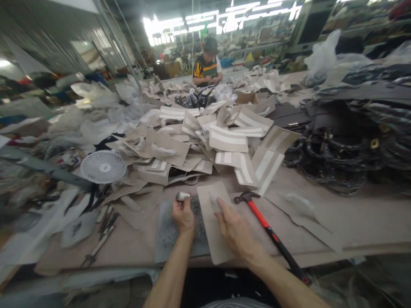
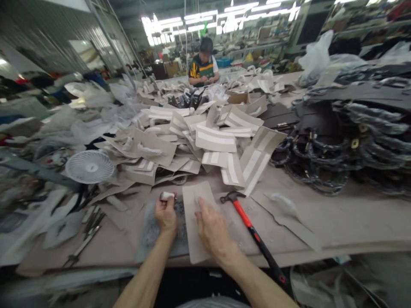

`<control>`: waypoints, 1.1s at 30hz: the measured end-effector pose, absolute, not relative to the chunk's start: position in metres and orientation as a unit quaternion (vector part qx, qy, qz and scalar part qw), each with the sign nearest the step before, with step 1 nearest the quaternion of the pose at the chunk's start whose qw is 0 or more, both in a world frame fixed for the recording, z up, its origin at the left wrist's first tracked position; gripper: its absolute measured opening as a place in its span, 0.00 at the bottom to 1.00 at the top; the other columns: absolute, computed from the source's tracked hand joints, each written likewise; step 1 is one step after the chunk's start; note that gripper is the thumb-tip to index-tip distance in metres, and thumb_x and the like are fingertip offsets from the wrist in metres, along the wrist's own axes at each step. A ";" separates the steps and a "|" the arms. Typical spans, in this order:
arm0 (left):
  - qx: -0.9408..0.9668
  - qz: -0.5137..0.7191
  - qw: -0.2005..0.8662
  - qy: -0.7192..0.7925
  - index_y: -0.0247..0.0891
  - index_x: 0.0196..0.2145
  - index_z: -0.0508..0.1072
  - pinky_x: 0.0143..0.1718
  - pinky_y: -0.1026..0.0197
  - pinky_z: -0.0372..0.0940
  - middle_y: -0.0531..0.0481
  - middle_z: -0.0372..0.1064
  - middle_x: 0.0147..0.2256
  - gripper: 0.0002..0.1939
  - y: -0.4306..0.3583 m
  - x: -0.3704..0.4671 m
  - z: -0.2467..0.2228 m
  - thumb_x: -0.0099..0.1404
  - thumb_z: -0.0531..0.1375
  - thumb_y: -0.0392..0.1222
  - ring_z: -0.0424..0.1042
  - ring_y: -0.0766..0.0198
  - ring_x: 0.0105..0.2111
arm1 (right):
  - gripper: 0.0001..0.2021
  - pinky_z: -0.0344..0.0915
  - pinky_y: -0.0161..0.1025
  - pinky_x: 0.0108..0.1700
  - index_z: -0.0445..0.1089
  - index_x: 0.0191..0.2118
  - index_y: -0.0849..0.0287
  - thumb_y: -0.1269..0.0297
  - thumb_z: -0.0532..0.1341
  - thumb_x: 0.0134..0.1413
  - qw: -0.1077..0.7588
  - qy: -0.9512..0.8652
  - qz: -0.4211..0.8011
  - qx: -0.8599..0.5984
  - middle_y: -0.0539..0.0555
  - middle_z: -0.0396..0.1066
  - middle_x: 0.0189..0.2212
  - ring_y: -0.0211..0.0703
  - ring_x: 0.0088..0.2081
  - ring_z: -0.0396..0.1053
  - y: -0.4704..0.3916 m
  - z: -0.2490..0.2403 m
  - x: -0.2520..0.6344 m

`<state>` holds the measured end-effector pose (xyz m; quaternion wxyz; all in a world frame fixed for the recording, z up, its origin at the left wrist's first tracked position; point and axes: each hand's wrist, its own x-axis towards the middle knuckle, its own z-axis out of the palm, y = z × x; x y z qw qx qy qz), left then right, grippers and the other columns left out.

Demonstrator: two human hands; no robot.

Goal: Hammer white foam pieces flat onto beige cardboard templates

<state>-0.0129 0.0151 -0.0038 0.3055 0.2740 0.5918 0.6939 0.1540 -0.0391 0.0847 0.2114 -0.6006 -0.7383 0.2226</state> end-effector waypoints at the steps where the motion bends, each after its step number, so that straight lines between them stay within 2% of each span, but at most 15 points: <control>1: 0.284 0.691 0.305 0.591 0.35 0.44 0.71 0.46 0.60 0.69 0.42 0.77 0.42 0.17 0.014 -0.016 0.001 0.61 0.63 0.47 0.77 0.60 0.41 | 0.24 0.71 0.45 0.46 0.60 0.65 0.62 0.63 0.48 0.67 0.191 -0.736 0.252 -0.599 0.64 0.76 0.49 0.52 0.45 0.76 -0.049 0.073 0.148; 5: 0.410 0.612 0.373 0.565 0.34 0.45 0.72 0.43 0.61 0.70 0.41 0.78 0.42 0.20 0.016 -0.019 0.017 0.59 0.65 0.49 0.77 0.59 0.40 | 0.26 0.70 0.49 0.48 0.55 0.67 0.67 0.63 0.45 0.68 0.142 -0.721 0.309 -0.604 0.66 0.74 0.50 0.55 0.46 0.76 -0.065 0.054 0.136; 8: 0.459 0.571 0.426 0.531 0.34 0.45 0.72 0.41 0.61 0.69 0.42 0.78 0.41 0.21 0.023 -0.009 0.016 0.58 0.66 0.49 0.77 0.59 0.39 | 0.26 0.69 0.50 0.48 0.57 0.66 0.63 0.60 0.48 0.67 0.141 -0.715 0.327 -0.602 0.64 0.76 0.47 0.56 0.47 0.75 -0.061 0.061 0.139; 12: 0.488 0.522 0.478 0.510 0.34 0.41 0.73 0.40 0.62 0.69 0.44 0.78 0.38 0.18 0.028 0.000 0.003 0.58 0.65 0.50 0.76 0.60 0.36 | 0.24 0.69 0.43 0.47 0.59 0.64 0.58 0.57 0.50 0.66 0.227 -0.695 0.329 -0.597 0.59 0.76 0.45 0.48 0.45 0.74 -0.056 0.066 0.160; 15: 0.494 0.518 0.477 0.509 0.35 0.41 0.74 0.41 0.63 0.68 0.45 0.78 0.38 0.16 0.027 -0.001 -0.003 0.60 0.64 0.50 0.76 0.60 0.38 | 0.23 0.67 0.44 0.47 0.62 0.61 0.61 0.56 0.49 0.66 0.264 -0.684 0.228 -0.640 0.61 0.73 0.45 0.49 0.45 0.72 -0.051 0.058 0.194; 19: 0.498 0.514 0.465 0.520 0.36 0.41 0.74 0.42 0.62 0.67 0.45 0.78 0.39 0.15 0.025 -0.003 0.000 0.61 0.63 0.49 0.76 0.60 0.38 | 0.21 0.65 0.49 0.48 0.66 0.55 0.67 0.57 0.52 0.64 0.140 -0.680 0.067 -0.717 0.66 0.70 0.44 0.56 0.45 0.68 -0.048 0.039 0.247; 21: 0.503 0.509 0.462 0.523 0.36 0.41 0.74 0.42 0.61 0.67 0.45 0.78 0.39 0.14 0.024 -0.002 0.002 0.61 0.63 0.48 0.76 0.60 0.38 | 0.18 0.64 0.48 0.45 0.68 0.50 0.66 0.58 0.54 0.63 0.068 -0.679 0.046 -0.729 0.65 0.69 0.41 0.55 0.42 0.69 -0.050 0.030 0.266; 23: 0.511 0.508 0.458 0.521 0.37 0.41 0.74 0.42 0.61 0.67 0.46 0.78 0.39 0.14 0.025 -0.002 0.003 0.61 0.63 0.48 0.76 0.60 0.38 | 0.14 0.64 0.46 0.42 0.68 0.44 0.63 0.59 0.53 0.63 0.034 -0.678 0.055 -0.732 0.63 0.69 0.38 0.54 0.40 0.69 -0.052 0.024 0.277; 26: 0.518 0.506 0.455 0.518 0.37 0.41 0.73 0.41 0.62 0.67 0.46 0.78 0.39 0.13 0.025 -0.001 0.002 0.61 0.62 0.47 0.76 0.60 0.39 | 0.08 0.64 0.44 0.38 0.64 0.39 0.60 0.61 0.53 0.62 0.057 -0.648 0.133 -0.748 0.61 0.69 0.36 0.50 0.37 0.69 -0.051 0.024 0.280; 31: 0.562 0.482 0.414 0.529 0.37 0.41 0.73 0.39 0.62 0.66 0.47 0.77 0.38 0.11 0.025 -0.001 -0.002 0.62 0.60 0.43 0.75 0.60 0.37 | 0.06 0.61 0.36 0.24 0.56 0.32 0.54 0.60 0.51 0.56 0.165 -0.454 0.537 -0.692 0.49 0.61 0.24 0.39 0.23 0.61 -0.046 0.053 0.268; 33: 0.593 0.466 0.383 0.533 0.37 0.42 0.73 0.39 0.63 0.65 0.48 0.77 0.36 0.10 0.023 -0.001 -0.002 0.62 0.59 0.41 0.74 0.61 0.36 | 0.09 0.57 0.35 0.20 0.54 0.31 0.53 0.56 0.50 0.57 0.191 -0.436 0.584 -0.658 0.46 0.58 0.21 0.36 0.18 0.56 -0.049 0.073 0.258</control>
